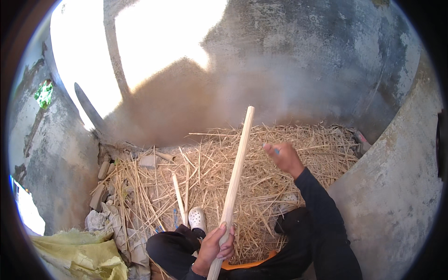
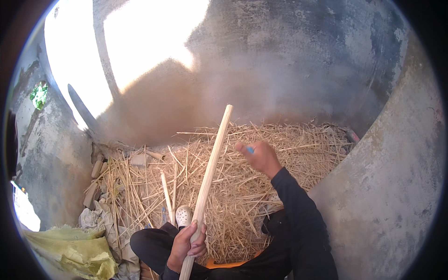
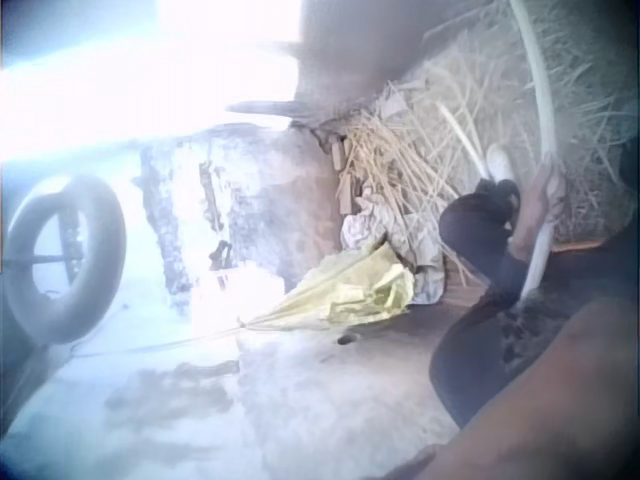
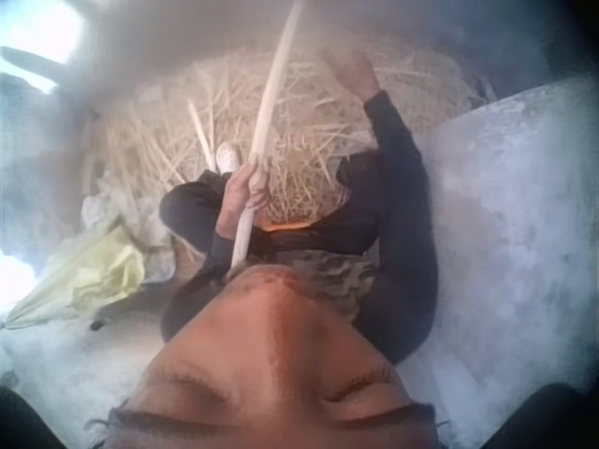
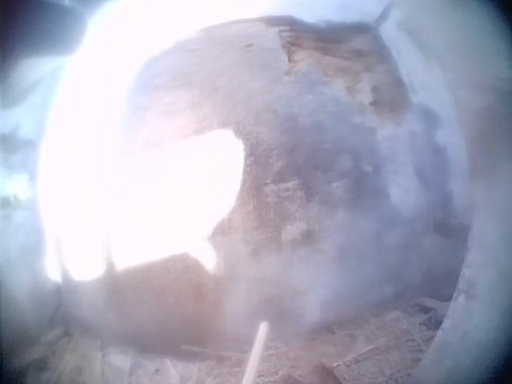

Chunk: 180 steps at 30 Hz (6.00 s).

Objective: The person sits on a straw-covered floor and uses a small blue utility knife to shave the surface of a long bamboo pole. They hold the pole with their left hand and scrape along its length with the knife in their right hand, removing thin strips of material.

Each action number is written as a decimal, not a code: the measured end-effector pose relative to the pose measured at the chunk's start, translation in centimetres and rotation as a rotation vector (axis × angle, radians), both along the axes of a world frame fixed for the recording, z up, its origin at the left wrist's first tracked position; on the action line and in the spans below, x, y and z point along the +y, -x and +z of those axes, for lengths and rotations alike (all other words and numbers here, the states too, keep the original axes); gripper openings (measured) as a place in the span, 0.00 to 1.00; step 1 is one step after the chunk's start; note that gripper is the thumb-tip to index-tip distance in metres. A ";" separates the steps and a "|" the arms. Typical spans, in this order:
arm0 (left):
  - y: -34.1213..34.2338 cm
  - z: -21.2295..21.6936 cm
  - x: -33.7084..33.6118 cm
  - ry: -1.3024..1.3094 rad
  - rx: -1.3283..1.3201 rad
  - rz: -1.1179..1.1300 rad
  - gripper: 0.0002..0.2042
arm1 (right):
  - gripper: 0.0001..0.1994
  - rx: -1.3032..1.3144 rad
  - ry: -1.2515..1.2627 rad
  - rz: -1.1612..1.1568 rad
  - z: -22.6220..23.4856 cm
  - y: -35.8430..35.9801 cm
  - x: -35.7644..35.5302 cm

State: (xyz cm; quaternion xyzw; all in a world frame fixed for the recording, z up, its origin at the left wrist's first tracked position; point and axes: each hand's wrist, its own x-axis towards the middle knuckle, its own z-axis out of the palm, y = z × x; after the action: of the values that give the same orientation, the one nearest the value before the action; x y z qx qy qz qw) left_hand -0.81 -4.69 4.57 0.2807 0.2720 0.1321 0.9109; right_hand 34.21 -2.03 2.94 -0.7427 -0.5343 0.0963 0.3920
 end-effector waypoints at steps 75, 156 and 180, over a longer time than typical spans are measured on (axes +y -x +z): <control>-0.8 2.5 -2.8 -0.174 0.052 -0.070 0.15 | 0.39 -0.192 -0.127 0.107 -0.9 6.6 -3.8; -0.9 2.9 -2.5 0.042 -0.122 -0.118 0.15 | 0.41 0.244 -0.199 -0.225 -1.0 -7.6 -3.1; 0.0 5.5 -4.3 -0.259 0.136 -0.090 0.18 | 0.38 -0.083 0.089 -0.174 -0.5 1.0 -0.7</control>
State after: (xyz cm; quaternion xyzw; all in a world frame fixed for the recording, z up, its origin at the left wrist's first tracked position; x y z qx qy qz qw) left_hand -0.83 -9.00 10.04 0.4159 0.3010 0.1059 0.8516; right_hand 33.21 -2.73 2.45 -0.8063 -0.4787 0.0549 0.3429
